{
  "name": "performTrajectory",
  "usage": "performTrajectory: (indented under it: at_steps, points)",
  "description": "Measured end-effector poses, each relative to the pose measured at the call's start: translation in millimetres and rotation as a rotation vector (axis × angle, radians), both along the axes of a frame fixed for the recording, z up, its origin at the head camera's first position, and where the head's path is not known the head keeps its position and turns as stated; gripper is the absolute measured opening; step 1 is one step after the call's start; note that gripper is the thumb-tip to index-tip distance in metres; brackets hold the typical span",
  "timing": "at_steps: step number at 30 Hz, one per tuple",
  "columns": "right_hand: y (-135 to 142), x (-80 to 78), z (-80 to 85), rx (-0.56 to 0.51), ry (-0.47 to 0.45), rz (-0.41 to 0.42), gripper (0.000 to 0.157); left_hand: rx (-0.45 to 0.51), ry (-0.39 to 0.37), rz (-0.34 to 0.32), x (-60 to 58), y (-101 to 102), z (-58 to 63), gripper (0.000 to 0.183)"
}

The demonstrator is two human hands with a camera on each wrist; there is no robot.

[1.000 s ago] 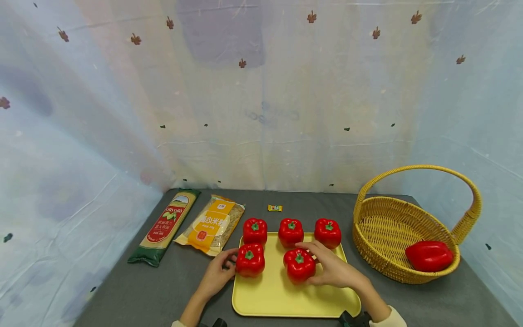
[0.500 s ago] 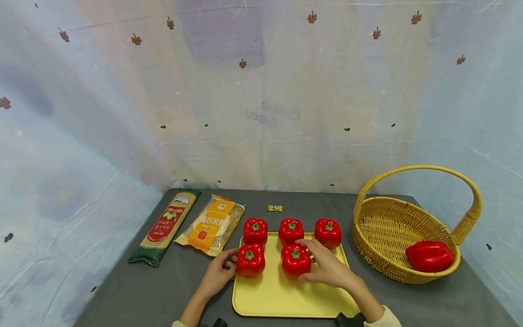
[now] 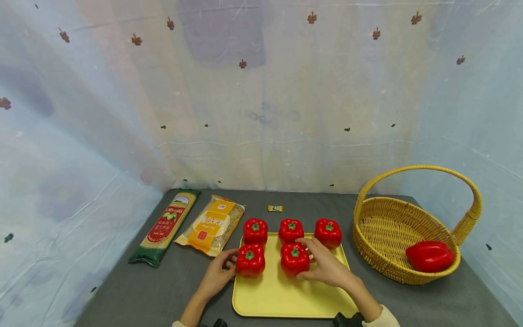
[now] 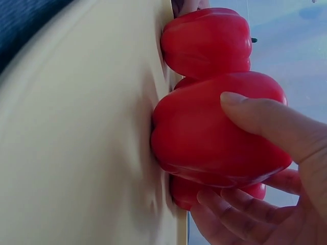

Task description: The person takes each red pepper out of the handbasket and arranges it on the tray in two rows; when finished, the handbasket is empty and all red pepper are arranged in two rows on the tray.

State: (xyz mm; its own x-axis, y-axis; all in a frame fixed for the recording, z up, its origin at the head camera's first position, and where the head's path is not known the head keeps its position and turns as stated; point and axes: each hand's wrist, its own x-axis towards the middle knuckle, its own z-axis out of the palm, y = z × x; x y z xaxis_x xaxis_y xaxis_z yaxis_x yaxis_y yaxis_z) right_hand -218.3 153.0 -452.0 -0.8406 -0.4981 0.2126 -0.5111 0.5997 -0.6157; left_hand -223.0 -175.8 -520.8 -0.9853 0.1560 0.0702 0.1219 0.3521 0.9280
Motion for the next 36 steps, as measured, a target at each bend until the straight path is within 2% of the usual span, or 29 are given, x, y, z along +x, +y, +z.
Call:
performTrajectory:
  at_steps: [12, 19, 24, 28, 33, 36]
  points:
    - [1, 0.5, 0.2, -0.04, -0.053, 0.022, 0.082, -0.003, -0.001, 0.0, 0.4, 0, 0.3, 0.044]
    - [4, 1.6, 4.5, -0.043, -0.031, 0.02, 0.082, -0.005, 0.006, -0.009, -0.5, -1, -0.9, 0.044]
    - [12, 4.7, 13.8, -0.072, -0.024, 0.029, 0.081, -0.003, 0.007, -0.009, -0.7, -1, -1.3, 0.043]
    - [21, 8.2, 23.2, -0.091, -0.004, 0.041, 0.076, -0.009, 0.012, -0.011, -0.4, -1, -0.9, 0.043]
    - [35, 10.3, 34.1, -0.129, 0.077, 0.067, 0.062, -0.004, 0.008, -0.008, -0.6, -1, -0.6, 0.043]
    - [46, 10.7, 40.5, -0.159, 0.122, 0.055, 0.053, -0.005, 0.003, -0.003, -0.9, -1, -0.8, 0.044]
